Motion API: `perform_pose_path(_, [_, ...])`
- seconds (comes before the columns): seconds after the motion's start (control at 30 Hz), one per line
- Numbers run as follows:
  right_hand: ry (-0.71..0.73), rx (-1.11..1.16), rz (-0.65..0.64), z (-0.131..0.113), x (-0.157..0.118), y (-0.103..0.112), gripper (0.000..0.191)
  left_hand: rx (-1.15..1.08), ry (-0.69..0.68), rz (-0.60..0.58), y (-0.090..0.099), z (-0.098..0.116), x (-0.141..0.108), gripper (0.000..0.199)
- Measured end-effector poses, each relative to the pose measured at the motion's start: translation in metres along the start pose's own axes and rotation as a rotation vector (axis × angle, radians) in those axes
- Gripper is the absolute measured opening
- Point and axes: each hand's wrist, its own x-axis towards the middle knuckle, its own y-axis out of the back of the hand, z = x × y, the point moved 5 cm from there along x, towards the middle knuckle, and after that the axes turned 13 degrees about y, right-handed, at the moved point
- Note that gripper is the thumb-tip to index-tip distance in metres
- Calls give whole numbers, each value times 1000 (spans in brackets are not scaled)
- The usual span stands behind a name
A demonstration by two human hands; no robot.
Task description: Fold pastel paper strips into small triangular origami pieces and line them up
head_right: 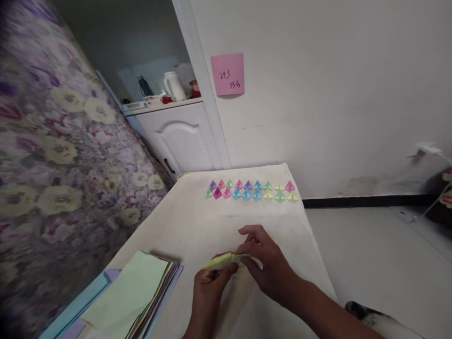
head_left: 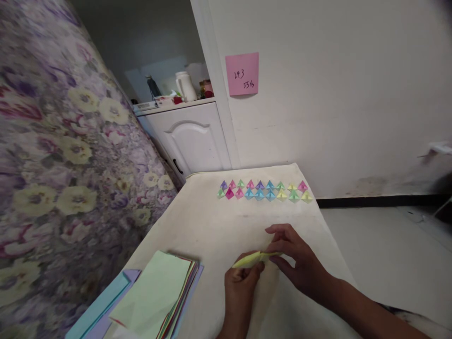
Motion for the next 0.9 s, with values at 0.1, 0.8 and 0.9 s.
perform_pose_path(0.1, [20,-13,-5,-2,0,-1,23,-6,-20,-14,-1,1,-1,21])
perform_pose_path(0.8, [-9,44,-36,0,-2,-6,25,47,-47,-67,-3,-5,1,18])
perform_pose_path(0.9, [-47,65,-39,1,-2,-6,22,53,-63,-81,-3,-7,2,18])
